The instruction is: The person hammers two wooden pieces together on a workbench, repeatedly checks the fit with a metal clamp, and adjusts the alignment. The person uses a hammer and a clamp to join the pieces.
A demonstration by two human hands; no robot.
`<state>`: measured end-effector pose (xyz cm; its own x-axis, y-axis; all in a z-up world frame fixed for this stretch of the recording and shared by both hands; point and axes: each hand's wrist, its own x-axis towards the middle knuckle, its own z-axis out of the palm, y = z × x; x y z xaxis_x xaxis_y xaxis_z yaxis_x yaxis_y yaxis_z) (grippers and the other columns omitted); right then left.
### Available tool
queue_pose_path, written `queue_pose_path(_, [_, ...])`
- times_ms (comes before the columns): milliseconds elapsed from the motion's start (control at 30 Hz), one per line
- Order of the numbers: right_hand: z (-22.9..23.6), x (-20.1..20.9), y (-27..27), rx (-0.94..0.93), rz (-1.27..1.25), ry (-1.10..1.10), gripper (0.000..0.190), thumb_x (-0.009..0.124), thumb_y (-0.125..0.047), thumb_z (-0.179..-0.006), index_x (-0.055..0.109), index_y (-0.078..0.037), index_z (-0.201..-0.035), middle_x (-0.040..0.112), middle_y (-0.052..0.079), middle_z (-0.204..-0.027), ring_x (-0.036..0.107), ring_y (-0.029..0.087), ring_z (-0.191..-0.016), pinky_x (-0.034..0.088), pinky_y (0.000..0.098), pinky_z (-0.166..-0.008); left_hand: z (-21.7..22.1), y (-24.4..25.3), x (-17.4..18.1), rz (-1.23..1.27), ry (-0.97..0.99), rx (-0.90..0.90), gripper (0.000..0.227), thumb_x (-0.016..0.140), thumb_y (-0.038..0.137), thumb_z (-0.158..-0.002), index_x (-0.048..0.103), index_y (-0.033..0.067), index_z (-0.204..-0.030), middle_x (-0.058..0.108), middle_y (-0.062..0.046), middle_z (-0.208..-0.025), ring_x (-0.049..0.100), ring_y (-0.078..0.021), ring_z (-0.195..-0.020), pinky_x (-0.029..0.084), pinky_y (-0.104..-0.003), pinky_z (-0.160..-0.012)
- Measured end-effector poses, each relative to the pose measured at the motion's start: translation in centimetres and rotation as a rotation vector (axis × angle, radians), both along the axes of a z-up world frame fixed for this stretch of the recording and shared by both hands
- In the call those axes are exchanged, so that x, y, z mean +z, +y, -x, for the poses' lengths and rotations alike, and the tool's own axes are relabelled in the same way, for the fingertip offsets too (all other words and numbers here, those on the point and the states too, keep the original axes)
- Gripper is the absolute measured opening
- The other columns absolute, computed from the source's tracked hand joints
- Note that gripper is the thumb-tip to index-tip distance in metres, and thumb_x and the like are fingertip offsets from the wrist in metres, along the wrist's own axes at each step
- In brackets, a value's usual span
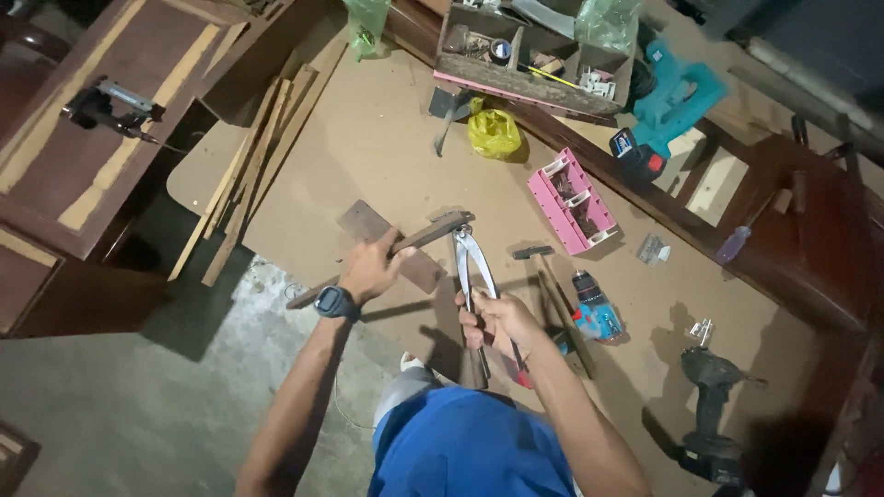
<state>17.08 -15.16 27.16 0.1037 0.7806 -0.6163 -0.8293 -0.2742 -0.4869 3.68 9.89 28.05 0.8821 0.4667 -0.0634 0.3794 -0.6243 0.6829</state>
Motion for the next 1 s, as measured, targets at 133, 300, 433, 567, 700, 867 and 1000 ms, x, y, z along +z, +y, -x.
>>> queue_pose_path(133, [0.1,0.7,2.1,0.011,0.047,-0.053,0.021,0.053,-0.029,-0.103,0.058,-0.010,-0.111,0.049,0.004,-0.075,0.054,0.020,-0.056,0.049,0.0331,-0.052,0.0,1.9,-3.0,0.086,0.123,-0.015,0.054,0.046,0.040,-0.108,0.057,-0.0031,-0.138,0.073,-0.028,-0.112,0.071,-0.0417,-0.110,0.039,-0.054,-0.112])
queue_pose_path(300, [0.5,1.2,2.6,0.081,0.091,0.044,0.027,0.053,-0.039,-0.103,0.058,-0.014,-0.110,0.049,0.003,-0.078,0.054,0.018,-0.062,0.056,0.0379,-0.064,0.4,1.7,-1.0,-0.133,0.380,-0.006,0.050,0.035,0.055,-0.106,0.059,0.0172,-0.129,0.078,-0.016,-0.100,0.077,-0.0390,-0.094,0.057,-0.052,-0.084])
queue_pose_path(433, [0.9,-2.9,2.6,0.006,0.056,0.093,0.020,0.052,-0.033,-0.104,0.057,-0.015,-0.112,0.041,-0.002,-0.075,0.048,0.014,-0.059,0.049,0.0337,-0.052,0.1,1.6,-1.9,-0.136,0.397,0.028,0.056,0.029,0.061,-0.107,0.060,0.0188,-0.128,0.077,-0.017,-0.091,0.077,-0.0384,-0.088,0.059,-0.050,-0.078])
queue_pose_path(567, [1.3,-3.6,3.1,-0.067,0.016,0.182,0.014,0.054,-0.022,-0.101,0.056,-0.014,-0.112,0.038,-0.002,-0.073,0.043,0.013,-0.056,0.041,0.0289,-0.049,-0.6,1.7,-2.0,-0.114,0.461,0.054,0.060,0.027,0.064,-0.105,0.059,0.0193,-0.130,0.076,-0.019,-0.093,0.076,-0.0393,-0.092,0.058,-0.050,-0.077])
queue_pose_path(700, [1.6,-3.6,3.7,-0.116,0.023,0.245,0.016,0.053,-0.012,-0.095,0.054,-0.012,-0.110,0.037,-0.006,-0.072,0.040,0.009,-0.054,0.038,0.0260,-0.046,-0.6,1.6,-2.5,-0.095,0.517,0.074,0.064,0.026,0.065,-0.104,0.061,0.0186,-0.131,0.077,-0.020,-0.098,0.076,-0.0391,-0.098,0.058,-0.051,-0.081])
queue_pose_path(867, [1.5,-6.9,4.5,-0.117,0.074,0.292,0.021,0.055,-0.009,-0.088,0.057,-0.009,-0.109,0.037,-0.006,-0.073,0.040,0.009,-0.054,0.037,0.0250,-0.048,-0.1,1.7,-4.9,-0.087,0.577,0.084,0.072,0.025,0.067,-0.104,0.068,0.0136,-0.125,0.076,-0.021,-0.099,0.076,-0.0381,-0.099,0.058,-0.050,-0.082])
queue_pose_path(1000, [2.4,-7.8,5.6,-0.109,0.161,0.340,0.011,0.056,-0.010,-0.089,0.056,-0.009,-0.100,0.040,-0.004,-0.074,0.043,0.011,-0.056,0.036,0.0262,-0.050,1.2,1.5,-7.1,-0.021,0.570,0.131,0.078,0.027,0.074,-0.100,0.073,0.0127,-0.113,0.076,-0.021,-0.101,0.074,-0.0390,-0.103,0.056,-0.050,-0.085])
